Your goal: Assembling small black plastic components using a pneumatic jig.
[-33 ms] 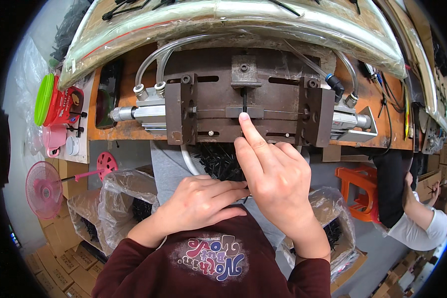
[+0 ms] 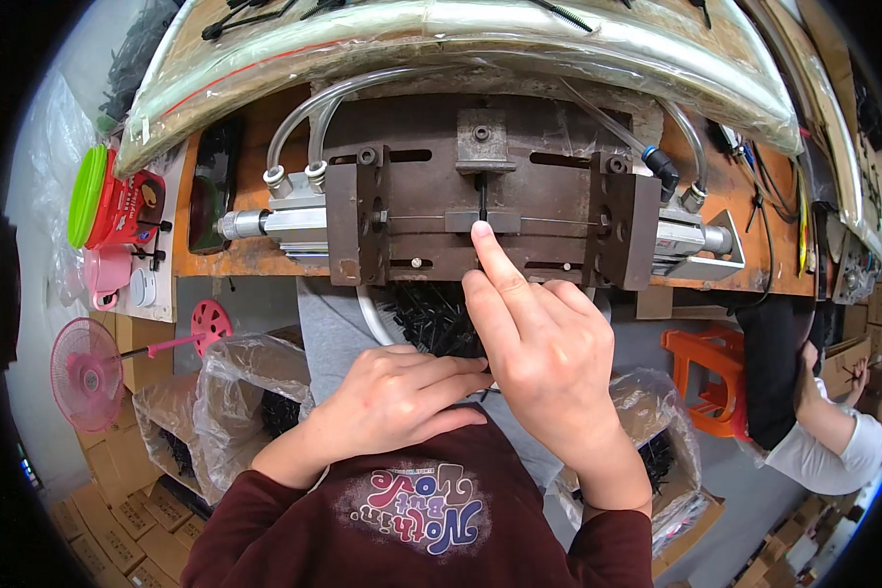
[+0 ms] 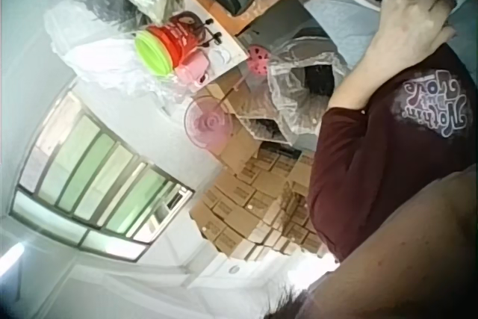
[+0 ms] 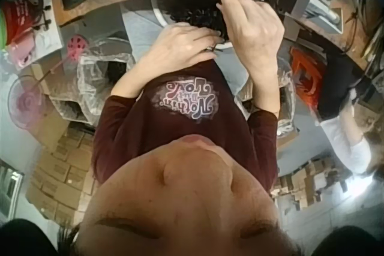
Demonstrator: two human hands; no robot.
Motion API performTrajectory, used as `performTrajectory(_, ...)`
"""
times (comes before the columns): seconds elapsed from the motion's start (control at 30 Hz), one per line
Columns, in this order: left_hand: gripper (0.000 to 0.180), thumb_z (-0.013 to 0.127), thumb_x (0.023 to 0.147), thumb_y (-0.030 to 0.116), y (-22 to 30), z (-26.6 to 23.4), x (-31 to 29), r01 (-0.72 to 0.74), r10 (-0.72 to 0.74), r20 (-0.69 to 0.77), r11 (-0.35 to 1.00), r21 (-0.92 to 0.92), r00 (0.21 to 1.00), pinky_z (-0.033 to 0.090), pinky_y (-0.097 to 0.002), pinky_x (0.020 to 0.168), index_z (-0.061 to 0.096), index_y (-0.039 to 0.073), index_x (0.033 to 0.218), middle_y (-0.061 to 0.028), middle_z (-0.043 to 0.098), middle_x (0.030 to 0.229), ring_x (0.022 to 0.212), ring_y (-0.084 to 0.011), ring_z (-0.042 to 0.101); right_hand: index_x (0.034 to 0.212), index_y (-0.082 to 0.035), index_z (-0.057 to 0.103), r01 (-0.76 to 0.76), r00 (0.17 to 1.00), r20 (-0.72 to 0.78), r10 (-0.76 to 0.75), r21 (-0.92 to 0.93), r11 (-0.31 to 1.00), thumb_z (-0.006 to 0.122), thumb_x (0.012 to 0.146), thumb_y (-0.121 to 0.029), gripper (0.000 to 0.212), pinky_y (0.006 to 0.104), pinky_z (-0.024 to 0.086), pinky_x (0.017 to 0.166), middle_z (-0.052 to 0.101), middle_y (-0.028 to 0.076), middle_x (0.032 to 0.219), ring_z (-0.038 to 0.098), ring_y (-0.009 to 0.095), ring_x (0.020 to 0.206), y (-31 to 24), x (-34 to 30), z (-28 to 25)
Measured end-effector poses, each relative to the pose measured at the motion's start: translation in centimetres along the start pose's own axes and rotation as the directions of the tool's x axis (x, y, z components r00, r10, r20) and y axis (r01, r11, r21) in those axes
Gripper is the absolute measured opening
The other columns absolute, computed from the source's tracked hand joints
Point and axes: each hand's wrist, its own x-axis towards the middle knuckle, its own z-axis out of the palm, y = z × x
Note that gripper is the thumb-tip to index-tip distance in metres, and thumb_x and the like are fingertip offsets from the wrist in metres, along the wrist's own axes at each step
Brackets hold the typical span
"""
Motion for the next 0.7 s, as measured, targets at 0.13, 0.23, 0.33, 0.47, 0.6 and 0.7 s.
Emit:
performTrajectory(0.13, 0.026, 0.075, 0.079, 0.026, -0.2, 0.3, 0.0, -0.019, 0.019, -0.059, 1.0, 0.003, 0.998, 0.053, -0.0312, 0.061, 0.07, 0.006, 0.095, -0.004, 0.071, 0.094, 0.071, -0.0193, 0.068, 0.09, -0.003, 0.067, -0.008, 1.0, 0.003, 0.008, 0.008, 1.0, 0.076, 0.066, -0.001, 0.026, 0.0276, 0.045, 0.056, 0.069, 0.011, 0.117, 0.058, 0.018, 0.057, 0.1, 0.0, 0.0)
performTrajectory(0.23, 0.024, 0.076, 0.078, 0.025, 0.0, 0.0, 0.0, -0.021, 0.022, -0.062, 1.0, 0.016, 0.998, 0.053, -0.0305, 0.061, 0.071, 0.007, 0.094, -0.0041, 0.071, 0.091, 0.07, -0.019, 0.068, 0.09, -0.003, 0.067, -0.024, 1.0, 0.009, 0.023, 0.018, 1.0, 0.076, 0.067, -0.001, 0.026, 0.0273, 0.044, 0.054, 0.069, 0.01, 0.118, 0.056, 0.017, 0.054, -0.1, -0.2, -0.1)
performTrajectory(0.33, 0.023, 0.076, 0.078, 0.023, 0.1, -0.1, 0.0, -0.047, 0.047, -0.077, 0.999, 0.003, 0.996, 0.053, -0.0302, 0.06, 0.072, 0.007, 0.094, -0.0043, 0.072, 0.089, 0.069, -0.0187, 0.068, 0.091, -0.003, 0.067, -0.021, 1.0, 0.023, 0.021, -0.009, 1.0, 0.077, 0.067, -0.002, 0.026, 0.027, 0.044, 0.052, 0.068, 0.01, 0.119, 0.052, 0.017, 0.051, -0.2, -0.2, -0.3)
performTrajectory(0.47, 0.021, 0.075, 0.079, 0.021, 0.2, -0.3, -0.1, -0.069, 0.068, -0.082, 0.997, -0.016, 0.994, 0.053, -0.0297, 0.06, 0.072, 0.007, 0.094, -0.0039, 0.072, 0.089, 0.068, -0.018, 0.068, 0.091, -0.004, 0.068, -0.016, 0.999, 0.045, 0.016, 0.004, 1.0, 0.078, 0.067, -0.005, 0.026, 0.0268, 0.044, 0.053, 0.069, 0.009, 0.117, 0.054, 0.019, 0.054, -0.4, 0.3, -0.9)
performTrajectory(0.6, 0.017, 0.072, 0.083, 0.021, 0.5, -0.4, -0.5, -0.08, 0.078, -0.104, 0.997, -0.016, 0.991, 0.05, -0.03, 0.061, 0.069, 0.007, 0.092, -0.0022, 0.069, 0.086, 0.068, -0.018, 0.066, 0.093, -0.003, 0.066, 0.001, 0.994, -0.11, 0.016, 0.154, 0.988, 0.078, 0.073, -0.009, 0.024, 0.0288, 0.048, 0.054, 0.07, 0.011, 0.104, 0.059, 0.019, 0.057, 0.9, 2.7, -2.3)
performTrajectory(0.7, 0.016, 0.072, 0.083, 0.021, 0.3, -0.4, -0.7, -0.106, 0.101, -0.142, 0.994, -0.028, 0.985, 0.05, -0.0293, 0.061, 0.07, 0.007, 0.09, -0.0024, 0.07, 0.087, 0.067, -0.017, 0.066, 0.091, -0.002, 0.066, -0.049, 0.932, -0.341, 0.122, 0.214, 0.976, 0.076, 0.077, -0.005, 0.017, 0.0271, 0.046, 0.051, 0.068, 0.008, 0.087, 0.055, 0.014, 0.055, 2.2, 7.2, -4.4)
